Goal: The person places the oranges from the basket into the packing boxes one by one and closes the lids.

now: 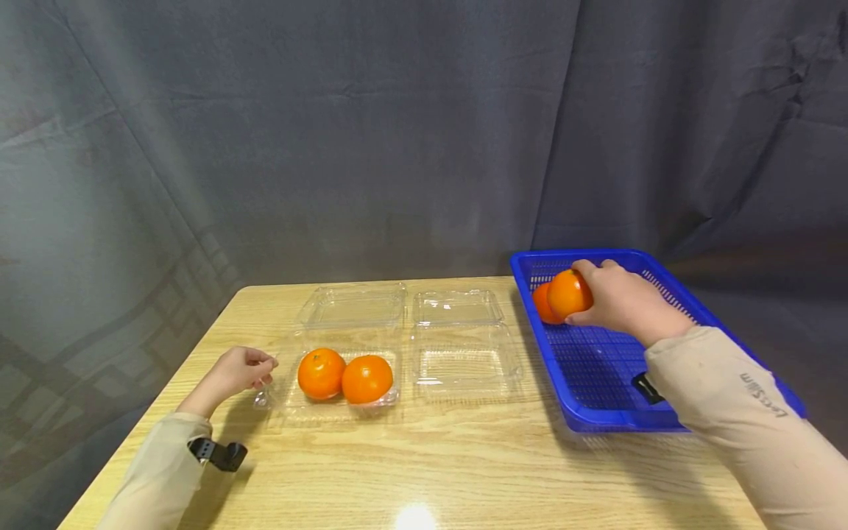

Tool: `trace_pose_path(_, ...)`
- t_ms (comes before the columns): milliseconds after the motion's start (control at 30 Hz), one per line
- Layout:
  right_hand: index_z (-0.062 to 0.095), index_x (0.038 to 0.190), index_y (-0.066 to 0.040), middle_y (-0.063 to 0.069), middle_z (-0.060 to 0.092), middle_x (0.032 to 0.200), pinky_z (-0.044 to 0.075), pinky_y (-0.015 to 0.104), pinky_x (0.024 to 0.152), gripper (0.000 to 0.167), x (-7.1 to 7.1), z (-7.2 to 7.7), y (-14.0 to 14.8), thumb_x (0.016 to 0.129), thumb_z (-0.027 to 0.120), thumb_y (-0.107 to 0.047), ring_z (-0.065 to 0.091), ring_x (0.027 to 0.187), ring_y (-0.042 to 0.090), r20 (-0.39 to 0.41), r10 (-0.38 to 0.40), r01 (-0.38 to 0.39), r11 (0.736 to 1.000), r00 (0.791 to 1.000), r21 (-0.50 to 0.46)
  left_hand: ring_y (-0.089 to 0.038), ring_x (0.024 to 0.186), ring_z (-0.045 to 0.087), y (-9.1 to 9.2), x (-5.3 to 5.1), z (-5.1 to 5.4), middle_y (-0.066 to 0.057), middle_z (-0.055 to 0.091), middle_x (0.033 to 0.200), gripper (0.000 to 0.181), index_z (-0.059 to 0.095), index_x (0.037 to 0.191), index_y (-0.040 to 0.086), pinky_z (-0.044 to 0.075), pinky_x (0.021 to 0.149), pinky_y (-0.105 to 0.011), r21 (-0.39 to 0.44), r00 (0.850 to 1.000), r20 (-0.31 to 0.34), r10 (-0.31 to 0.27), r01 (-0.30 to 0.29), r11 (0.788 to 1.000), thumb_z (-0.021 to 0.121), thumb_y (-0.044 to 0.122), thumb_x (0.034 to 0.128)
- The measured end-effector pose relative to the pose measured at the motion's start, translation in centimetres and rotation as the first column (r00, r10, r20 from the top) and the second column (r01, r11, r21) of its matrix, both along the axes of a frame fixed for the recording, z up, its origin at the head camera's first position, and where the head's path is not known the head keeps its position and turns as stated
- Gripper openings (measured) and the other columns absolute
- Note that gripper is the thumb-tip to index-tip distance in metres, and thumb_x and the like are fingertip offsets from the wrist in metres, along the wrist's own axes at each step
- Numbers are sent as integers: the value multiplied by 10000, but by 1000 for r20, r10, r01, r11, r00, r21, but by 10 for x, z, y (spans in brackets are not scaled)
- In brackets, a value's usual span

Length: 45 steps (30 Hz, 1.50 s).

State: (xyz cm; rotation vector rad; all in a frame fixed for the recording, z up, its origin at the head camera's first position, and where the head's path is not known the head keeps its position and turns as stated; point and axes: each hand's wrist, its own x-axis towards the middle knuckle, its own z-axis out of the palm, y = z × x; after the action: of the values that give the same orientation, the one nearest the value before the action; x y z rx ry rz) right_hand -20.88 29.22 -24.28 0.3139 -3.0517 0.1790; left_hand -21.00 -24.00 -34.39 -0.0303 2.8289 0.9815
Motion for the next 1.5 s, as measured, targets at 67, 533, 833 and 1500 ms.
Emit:
trace_pose_path(67,432,1279,65,311,558,1036,526,510,708,796,0,0,-1,699,796,-339,556,832,372,3,0,0,1000,1000,-2,-186,653,622,0,0,0,-137,690,746,310,620,1053,-119,518,664,-326,1,1000,-3,0,0,1000,519,136,908)
trace_pose_path(533,430,1285,72,316,557,1035,526,504,713,801,0,-1,-8,698,799,-329,560,817,360,-14,7,-7,1000,1000,-15,-168,636,616,1,1,0,-133,687,737,314,613,1054,-129,516,647,-318,8,1000,-8,2,-2,1000,515,129,905)
trace_pose_path(833,456,1264,64,307,565,1006,521,493,682,766,2,0,-15,693,797,-316,569,788,344,-48,22,-22,1000,999,-4,-169,639,618,0,1,0,-127,687,733,313,618,1052,-121,514,649,-318,3,1000,-11,1,-1,1000,516,137,906)
trace_pose_path(1500,425,1300,54,318,544,1043,525,508,714,781,4,0,-29,706,798,-291,567,812,362,-33,17,-18,999,999,-33,-160,620,603,1,2,1,-123,684,719,298,628,1024,-116,498,631,-302,7,1000,-18,-1,1,1000,521,131,898)
